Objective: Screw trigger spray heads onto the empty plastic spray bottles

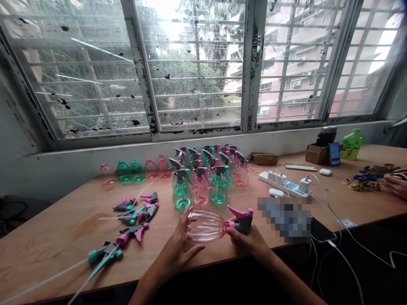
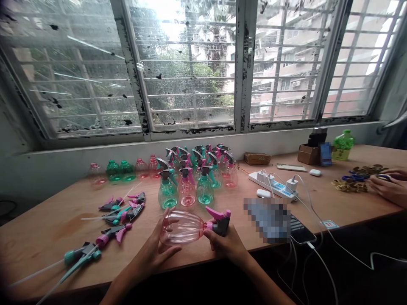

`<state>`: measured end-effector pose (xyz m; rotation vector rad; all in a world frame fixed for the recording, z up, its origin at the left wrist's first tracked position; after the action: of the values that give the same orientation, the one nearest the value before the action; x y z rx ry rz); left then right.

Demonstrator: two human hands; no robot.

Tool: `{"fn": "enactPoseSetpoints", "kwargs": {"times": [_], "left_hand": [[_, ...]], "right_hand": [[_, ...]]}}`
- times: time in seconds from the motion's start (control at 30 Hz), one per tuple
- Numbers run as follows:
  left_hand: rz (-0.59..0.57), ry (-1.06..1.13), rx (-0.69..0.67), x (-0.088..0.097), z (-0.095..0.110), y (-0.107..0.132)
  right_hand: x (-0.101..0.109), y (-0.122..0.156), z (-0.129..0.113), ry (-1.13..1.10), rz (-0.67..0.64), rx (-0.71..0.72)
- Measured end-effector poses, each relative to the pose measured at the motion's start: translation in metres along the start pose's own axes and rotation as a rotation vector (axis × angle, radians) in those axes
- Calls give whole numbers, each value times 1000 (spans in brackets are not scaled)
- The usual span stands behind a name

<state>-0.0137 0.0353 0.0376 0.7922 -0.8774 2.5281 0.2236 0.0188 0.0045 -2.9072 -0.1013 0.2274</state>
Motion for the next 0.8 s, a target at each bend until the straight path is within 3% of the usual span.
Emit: {"fn": "enactPoseSetpoints", "kwargs": {"times": [0.3, 0.57, 0.8], "left_hand": [[-53, 53, 14, 0, -4, 0], [16, 60, 2, -2, -3, 1], [-56, 129, -1, 0, 0, 0]], "right_hand": [[1, 0, 1, 9, -5, 26], [2, 0, 4, -13, 0, 22], [2, -1, 4, -13, -8, 28]]}}
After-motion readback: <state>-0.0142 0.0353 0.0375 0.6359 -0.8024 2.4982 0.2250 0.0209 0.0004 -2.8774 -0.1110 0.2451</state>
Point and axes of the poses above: each hand's wrist, its own y-axis away from the middle knuckle, its own x-axis out of the back of the hand, z = x × y, the point moved 4 cm from there along -y, towards the middle knuckle, and after that the axes turned 1 degree about z, right-handed, at the moved point
